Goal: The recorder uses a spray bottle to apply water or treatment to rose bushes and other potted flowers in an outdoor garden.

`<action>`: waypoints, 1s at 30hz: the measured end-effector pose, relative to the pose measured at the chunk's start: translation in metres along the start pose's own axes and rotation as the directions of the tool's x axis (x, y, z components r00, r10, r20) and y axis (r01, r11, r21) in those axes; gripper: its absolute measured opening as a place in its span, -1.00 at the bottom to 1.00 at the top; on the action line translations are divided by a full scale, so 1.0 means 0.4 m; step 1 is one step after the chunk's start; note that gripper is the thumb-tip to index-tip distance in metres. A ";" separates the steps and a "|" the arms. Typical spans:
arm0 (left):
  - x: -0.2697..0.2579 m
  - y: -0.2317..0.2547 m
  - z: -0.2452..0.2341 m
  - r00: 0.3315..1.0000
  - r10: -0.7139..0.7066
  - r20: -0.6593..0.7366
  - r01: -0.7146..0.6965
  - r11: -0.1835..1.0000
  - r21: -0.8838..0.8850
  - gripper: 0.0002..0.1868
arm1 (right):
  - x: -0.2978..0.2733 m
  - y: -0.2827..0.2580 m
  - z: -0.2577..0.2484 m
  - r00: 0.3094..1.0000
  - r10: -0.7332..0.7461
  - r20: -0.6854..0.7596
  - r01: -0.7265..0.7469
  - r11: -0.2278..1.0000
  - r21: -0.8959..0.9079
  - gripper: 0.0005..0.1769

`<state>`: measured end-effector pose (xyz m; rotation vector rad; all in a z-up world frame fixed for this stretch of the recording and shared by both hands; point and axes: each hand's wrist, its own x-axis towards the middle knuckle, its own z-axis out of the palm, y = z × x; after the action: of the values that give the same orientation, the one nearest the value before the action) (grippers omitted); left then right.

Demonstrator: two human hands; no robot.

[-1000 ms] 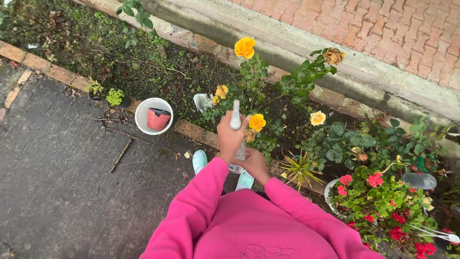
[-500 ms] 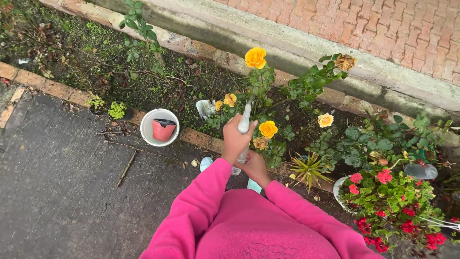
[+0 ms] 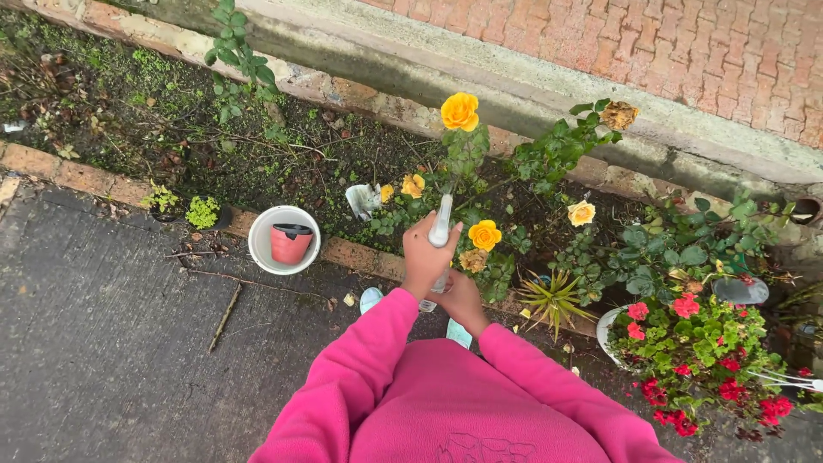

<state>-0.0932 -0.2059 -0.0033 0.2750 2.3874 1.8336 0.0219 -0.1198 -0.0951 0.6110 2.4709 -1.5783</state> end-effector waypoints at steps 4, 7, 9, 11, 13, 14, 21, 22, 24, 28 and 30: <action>0.019 -0.050 0.015 0.961 0.268 -0.066 -0.270 0.963 -0.019 -0.71 | -0.005 0.034 0.031 0.999 0.042 0.008 -0.043 0.990 0.135 -0.47; 0.039 -0.076 0.031 0.959 0.284 -0.013 -0.283 0.957 0.058 -0.69 | -0.021 0.055 0.050 0.995 0.084 0.056 -0.095 0.968 0.233 -0.56; 0.050 -0.106 0.049 0.948 -0.129 0.291 0.080 0.982 0.172 -0.63 | -0.029 0.079 0.069 0.971 0.235 0.051 -0.236 0.972 0.012 -0.61; 0.043 -0.123 0.073 0.945 -0.117 0.307 0.054 0.977 0.206 -0.65 | -0.020 0.167 0.102 0.965 0.259 0.051 -0.263 0.960 0.098 -0.59; 0.042 -0.131 0.090 0.941 -0.104 0.321 0.026 0.971 0.238 -0.66 | -0.022 0.158 0.090 0.959 0.279 0.053 -0.284 0.941 0.182 -0.56; 0.044 -0.131 0.094 0.948 -0.135 0.289 0.079 0.977 0.196 -0.67 | -0.028 0.104 0.064 0.963 0.254 0.091 -0.270 0.920 0.283 -0.64; 0.042 -0.085 0.106 0.990 -0.096 0.106 0.092 0.995 0.048 -0.69 | -0.038 0.078 0.006 0.968 0.228 0.110 -0.250 0.929 0.274 -0.66; 0.038 -0.097 0.112 0.989 -0.097 0.110 0.092 0.995 0.050 -0.69 | -0.041 0.076 0.007 0.967 0.230 0.108 -0.252 0.927 0.277 -0.66; 0.030 -0.122 0.121 0.974 -0.175 0.144 0.165 0.983 0.081 -0.75 | -0.046 0.073 0.013 0.963 0.254 0.090 -0.268 0.929 0.254 -0.67; 0.019 -0.113 0.119 0.979 -0.169 0.113 0.161 0.984 0.081 -0.74 | -0.045 0.070 -0.007 0.961 0.245 0.129 -0.273 0.914 0.300 -0.64; 0.015 -0.116 0.123 0.977 -0.184 0.106 0.177 0.982 0.070 -0.71 | -0.045 0.073 -0.013 0.968 0.205 0.144 -0.242 0.915 0.324 -0.63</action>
<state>-0.0926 -0.1698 -0.0609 0.1561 2.3104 1.6257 0.0509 -0.1091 -0.1113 0.8015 1.9817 -1.8990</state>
